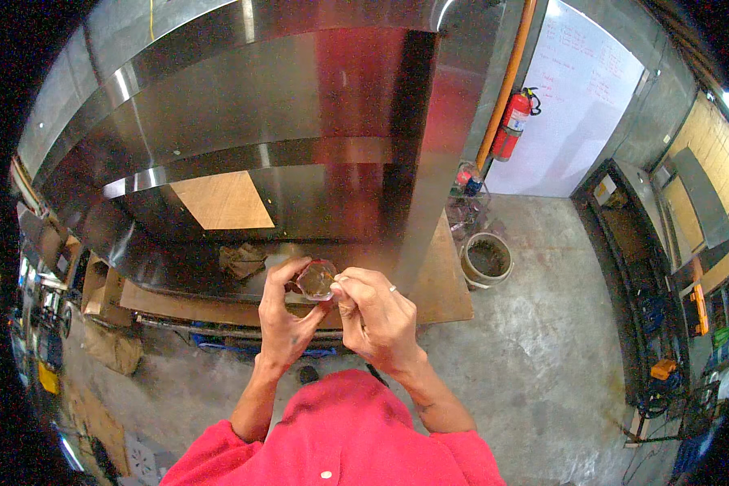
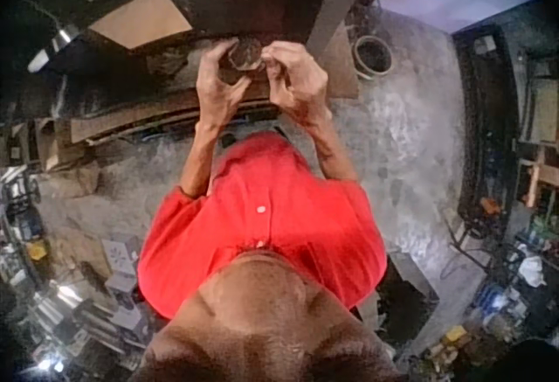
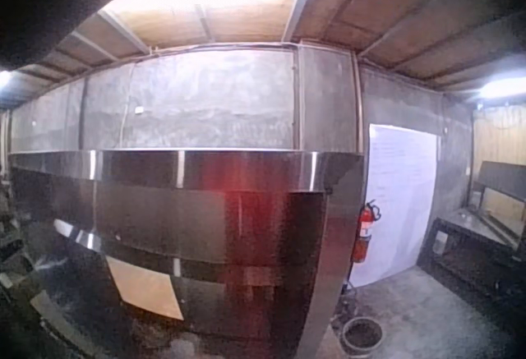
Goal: The person applies a clear adhesive to the edges of a stainless steel hood using a small brush and a container. They repeatedly dip the brush into the container and run it along the seams and corners of the hood.
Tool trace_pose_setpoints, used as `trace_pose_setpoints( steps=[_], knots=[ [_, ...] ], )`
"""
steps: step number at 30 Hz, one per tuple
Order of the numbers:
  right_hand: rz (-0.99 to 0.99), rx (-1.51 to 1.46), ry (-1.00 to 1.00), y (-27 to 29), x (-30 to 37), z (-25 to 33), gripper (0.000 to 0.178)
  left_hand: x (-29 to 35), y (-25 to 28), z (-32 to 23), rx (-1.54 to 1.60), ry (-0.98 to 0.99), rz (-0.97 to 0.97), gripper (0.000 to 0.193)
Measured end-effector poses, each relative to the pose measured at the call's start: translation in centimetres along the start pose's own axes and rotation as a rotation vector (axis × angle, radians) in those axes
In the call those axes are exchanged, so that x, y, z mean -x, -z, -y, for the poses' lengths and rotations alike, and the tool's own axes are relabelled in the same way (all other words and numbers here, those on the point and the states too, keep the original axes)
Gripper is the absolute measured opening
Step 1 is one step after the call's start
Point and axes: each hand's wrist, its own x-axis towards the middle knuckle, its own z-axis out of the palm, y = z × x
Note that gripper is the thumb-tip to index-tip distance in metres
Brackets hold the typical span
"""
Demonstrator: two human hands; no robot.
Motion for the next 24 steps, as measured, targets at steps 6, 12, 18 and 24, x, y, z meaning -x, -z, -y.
trace_pose_setpoints(
  steps=[6,12,18,24],
  knots=[
    [0.034,0.075,0.031,-0.3,-0.2,-0.2,0.023,0.1,0.0,-0.4,-0.014,-0.033,-0.004,0.070],
    [0.054,0.030,0.031,-0.2,0.4,0.1,0.017,0.6,-0.1,-0.5,-0.029,-0.041,-0.021,0.071],
    [-0.148,-0.024,0.051,1.1,-0.3,0.1,0.021,1.2,-0.6,-0.6,-0.012,0.069,-0.018,0.065],
    [-0.644,0.006,0.345,2.7,-11.2,-4.6,0.016,0.7,-0.6,-1.5,-0.018,0.104,-0.014,0.062]
  ],
)
